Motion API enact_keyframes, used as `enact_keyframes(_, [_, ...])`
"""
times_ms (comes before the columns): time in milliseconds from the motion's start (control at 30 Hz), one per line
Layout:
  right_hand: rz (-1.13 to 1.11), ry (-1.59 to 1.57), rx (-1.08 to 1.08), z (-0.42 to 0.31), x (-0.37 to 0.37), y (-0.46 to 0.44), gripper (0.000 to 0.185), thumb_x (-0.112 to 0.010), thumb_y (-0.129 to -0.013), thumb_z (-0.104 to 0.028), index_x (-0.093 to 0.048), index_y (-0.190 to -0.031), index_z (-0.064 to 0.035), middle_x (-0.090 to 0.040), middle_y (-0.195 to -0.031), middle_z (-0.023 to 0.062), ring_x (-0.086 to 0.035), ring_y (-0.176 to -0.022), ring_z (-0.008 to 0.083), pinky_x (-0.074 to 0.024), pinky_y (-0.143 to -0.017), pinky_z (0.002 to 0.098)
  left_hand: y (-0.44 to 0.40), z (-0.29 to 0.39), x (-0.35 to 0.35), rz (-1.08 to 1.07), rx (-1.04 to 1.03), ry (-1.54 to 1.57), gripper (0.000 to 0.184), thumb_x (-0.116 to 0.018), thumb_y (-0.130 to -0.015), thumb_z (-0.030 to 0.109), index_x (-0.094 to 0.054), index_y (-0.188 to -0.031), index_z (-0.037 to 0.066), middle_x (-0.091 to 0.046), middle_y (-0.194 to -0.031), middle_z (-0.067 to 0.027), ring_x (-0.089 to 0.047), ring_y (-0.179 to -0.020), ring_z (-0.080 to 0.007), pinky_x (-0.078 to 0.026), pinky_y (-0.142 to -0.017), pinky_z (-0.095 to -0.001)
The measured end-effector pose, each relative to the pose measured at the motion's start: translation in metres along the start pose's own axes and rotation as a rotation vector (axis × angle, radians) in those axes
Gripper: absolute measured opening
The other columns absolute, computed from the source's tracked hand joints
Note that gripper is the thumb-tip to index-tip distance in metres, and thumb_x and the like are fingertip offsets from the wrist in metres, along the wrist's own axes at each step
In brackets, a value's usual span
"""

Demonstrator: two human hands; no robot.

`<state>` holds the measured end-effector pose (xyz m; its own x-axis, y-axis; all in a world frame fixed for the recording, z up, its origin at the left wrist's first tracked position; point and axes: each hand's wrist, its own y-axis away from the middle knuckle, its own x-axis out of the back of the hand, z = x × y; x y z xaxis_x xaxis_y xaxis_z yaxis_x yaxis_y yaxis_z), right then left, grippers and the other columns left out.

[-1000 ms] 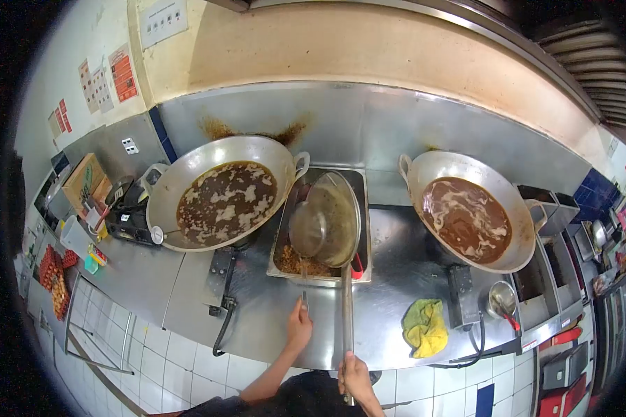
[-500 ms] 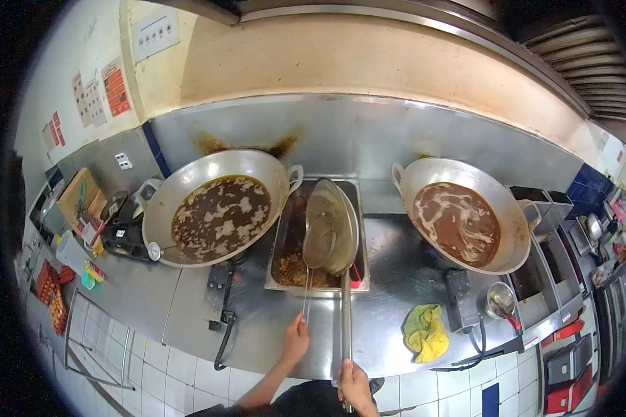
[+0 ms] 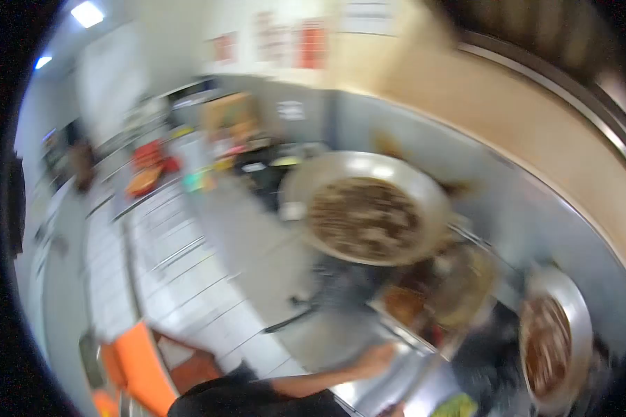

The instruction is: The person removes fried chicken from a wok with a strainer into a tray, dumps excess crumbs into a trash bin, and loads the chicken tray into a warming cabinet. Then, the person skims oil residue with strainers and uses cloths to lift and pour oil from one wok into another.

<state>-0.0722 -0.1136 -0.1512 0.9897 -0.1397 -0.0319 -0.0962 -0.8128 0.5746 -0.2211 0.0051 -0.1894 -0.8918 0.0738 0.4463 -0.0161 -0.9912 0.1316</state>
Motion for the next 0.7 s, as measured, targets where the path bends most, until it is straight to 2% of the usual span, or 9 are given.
enact_keyframes(33, [-0.01, -0.035, -0.009, -0.005, -0.005, -0.011, 0.053, -0.031, -0.101, -0.047, -0.054, -0.095, 0.001, -0.057, -0.068, 0.0108, -0.055, -0.049, 0.0188, -0.0456, -0.044, 0.0307, 0.004, 0.013, 0.004, 0.05, 0.007, 0.164, 0.047, -0.037, -0.097, 0.022, -0.038, -0.144, 0.015, -0.063, -0.085, -0.0249, -0.061, -0.071, -0.0371, -0.046, -0.068, -0.0491])
enact_keyframes(167, [-0.008, -0.134, -0.016, -0.018, -0.023, -0.048, 0.054, -0.031, -0.101, -0.048, -0.054, -0.099, 0.0006, -0.058, -0.073, 0.0114, -0.057, -0.054, 0.0194, -0.0471, -0.048, 0.0312, -0.03, 0.017, -0.015, 0.159, 0.098, 0.277, 0.047, -0.036, -0.098, 0.022, -0.035, -0.145, 0.017, -0.062, -0.081, -0.0238, -0.061, -0.07, -0.037, -0.047, -0.065, -0.0469])
enact_keyframes(267, [-0.001, -0.19, -0.004, -0.02, -0.03, -0.064, 0.054, -0.031, -0.1, -0.049, -0.054, -0.102, 0.0003, -0.059, -0.076, 0.0119, -0.059, -0.058, 0.0198, -0.0483, -0.05, 0.0315, -0.048, -0.012, -0.037, 0.534, -0.329, 0.227, 0.045, -0.036, -0.1, 0.027, -0.036, -0.144, 0.015, -0.06, -0.068, -0.019, -0.06, -0.057, -0.0304, -0.047, -0.054, -0.043])
enact_keyframes(333, [0.006, -0.215, 0.011, -0.023, -0.031, -0.073, 0.055, -0.031, -0.1, -0.049, -0.054, -0.104, 0.0001, -0.06, -0.078, 0.0122, -0.06, -0.06, 0.0201, -0.049, -0.052, 0.0318, -0.039, 0.021, -0.011, -0.04, 0.029, 0.642, 0.046, -0.037, -0.101, 0.031, -0.036, -0.143, 0.011, -0.057, -0.061, -0.0118, -0.055, -0.044, -0.0202, -0.044, -0.042, -0.037])
enact_keyframes(533, [-0.013, -0.31, 0.061, -0.018, -0.01, -0.098, 0.057, -0.031, -0.1, -0.051, -0.054, -0.109, -0.0004, -0.062, -0.085, 0.0131, -0.063, -0.067, 0.021, -0.0513, -0.057, 0.0325, -0.1, 0.059, -0.024, -0.01, -0.016, 0.659, 0.031, -0.045, -0.097, 0.032, -0.052, -0.108, 0.005, -0.059, -0.061, -0.0081, -0.055, -0.043, -0.0165, -0.046, -0.044, -0.0339])
enact_keyframes(567, [-0.033, -0.299, 0.08, -0.015, -0.002, -0.097, 0.057, -0.031, -0.1, -0.052, -0.054, -0.11, -0.0005, -0.063, -0.086, 0.0133, -0.063, -0.068, 0.0211, -0.0517, -0.058, 0.0326, -0.127, 0.049, -0.041, 0.049, 0.026, 0.633, 0.034, -0.05, -0.093, 0.034, -0.052, -0.108, 0.003, -0.063, -0.067, -0.012, -0.059, -0.048, -0.0222, -0.049, -0.05, -0.0394])
enact_keyframes(633, [-0.185, -0.056, 0.233, -0.002, 0.022, -0.081, 0.058, -0.033, -0.099, -0.052, -0.051, -0.126, -0.0046, -0.062, -0.107, 0.0128, -0.064, -0.088, 0.0227, -0.0533, -0.072, 0.0362, -0.18, 0.01, -0.087, 0.634, -0.163, -0.081, 0.058, -0.051, -0.089, 0.033, -0.042, -0.134, -0.002, -0.053, -0.124, -0.0299, -0.051, -0.118, -0.0395, -0.039, -0.101, -0.0473])
enact_keyframes(667, [-0.154, -0.025, 0.227, 0.003, 0.029, -0.064, 0.056, -0.037, -0.098, -0.051, -0.052, -0.124, -0.003, -0.064, -0.1, 0.0124, -0.064, -0.083, 0.0215, -0.0536, -0.07, 0.035, -0.115, 0.081, -0.006, 0.319, -0.076, -0.061, 0.065, -0.052, -0.088, 0.034, -0.036, -0.139, -0.003, -0.038, -0.14, -0.0313, -0.033, -0.134, -0.0419, -0.026, -0.112, -0.0443])
enact_keyframes(700, [-0.138, 0.026, 0.198, 0.005, 0.038, -0.048, 0.051, -0.042, -0.098, -0.047, -0.054, -0.12, -0.0019, -0.065, -0.094, 0.0113, -0.064, -0.081, 0.0202, -0.0534, -0.07, 0.0329, -0.111, 0.078, 0.003, 0.273, -0.222, -0.174, 0.06, -0.051, -0.09, 0.03, -0.036, -0.139, -0.003, -0.041, -0.139, -0.029, -0.036, -0.132, -0.0411, -0.028, -0.11, -0.0452])
